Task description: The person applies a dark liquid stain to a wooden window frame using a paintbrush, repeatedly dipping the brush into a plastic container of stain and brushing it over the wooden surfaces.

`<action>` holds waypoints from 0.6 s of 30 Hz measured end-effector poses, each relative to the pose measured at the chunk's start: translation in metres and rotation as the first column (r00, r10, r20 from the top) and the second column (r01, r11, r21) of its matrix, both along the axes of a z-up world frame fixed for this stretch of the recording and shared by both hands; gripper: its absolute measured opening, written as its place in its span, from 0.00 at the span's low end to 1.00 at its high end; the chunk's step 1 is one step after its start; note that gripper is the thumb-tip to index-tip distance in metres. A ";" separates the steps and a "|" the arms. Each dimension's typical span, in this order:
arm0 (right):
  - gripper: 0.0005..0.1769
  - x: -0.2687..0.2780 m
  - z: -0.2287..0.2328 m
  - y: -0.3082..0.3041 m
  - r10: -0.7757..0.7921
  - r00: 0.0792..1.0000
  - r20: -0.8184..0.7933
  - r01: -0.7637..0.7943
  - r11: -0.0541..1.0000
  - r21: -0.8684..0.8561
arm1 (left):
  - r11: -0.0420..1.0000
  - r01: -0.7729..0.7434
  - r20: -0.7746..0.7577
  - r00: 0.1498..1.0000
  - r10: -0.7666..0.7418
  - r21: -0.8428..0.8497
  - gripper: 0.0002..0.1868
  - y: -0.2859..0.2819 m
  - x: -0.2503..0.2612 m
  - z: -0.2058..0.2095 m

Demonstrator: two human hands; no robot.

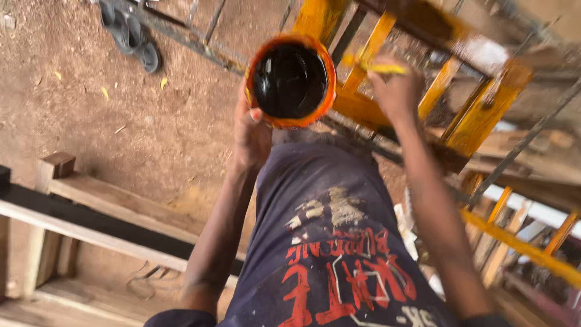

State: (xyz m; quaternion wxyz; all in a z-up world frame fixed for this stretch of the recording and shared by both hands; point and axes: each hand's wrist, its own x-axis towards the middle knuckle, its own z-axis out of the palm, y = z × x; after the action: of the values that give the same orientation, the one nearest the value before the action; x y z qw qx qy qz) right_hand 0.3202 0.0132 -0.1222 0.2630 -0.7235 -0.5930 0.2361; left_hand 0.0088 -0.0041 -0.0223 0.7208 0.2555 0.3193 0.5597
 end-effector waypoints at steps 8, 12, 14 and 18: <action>0.18 0.024 0.215 -0.060 -0.194 0.760 -0.620 0.429 0.867 0.254 | 0.987 0.128 -0.100 0.985 -0.138 -0.101 0.59 0.004 0.027 -0.031; 0.14 -0.006 0.258 -0.065 -0.111 0.861 -0.496 0.249 0.943 0.222 | 0.965 0.220 -0.125 0.963 -0.238 -0.145 0.59 0.010 0.040 -0.035; 0.11 -0.022 0.254 -0.060 -0.059 0.920 -0.387 0.124 0.982 0.144 | 0.953 0.269 -0.152 0.945 -0.289 -0.142 0.58 0.013 0.049 -0.037; 0.09 -0.038 0.213 -0.038 -0.009 0.999 -0.048 0.014 0.994 0.106 | 0.930 0.340 -0.073 0.933 -0.352 -0.143 0.57 0.016 0.058 -0.038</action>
State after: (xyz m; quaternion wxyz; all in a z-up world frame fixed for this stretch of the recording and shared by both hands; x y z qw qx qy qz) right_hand 0.2825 -0.0250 0.0906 0.3166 -0.7060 -0.5941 0.2198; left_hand 0.0665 0.0115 -0.0602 0.8065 0.2882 0.3391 0.3892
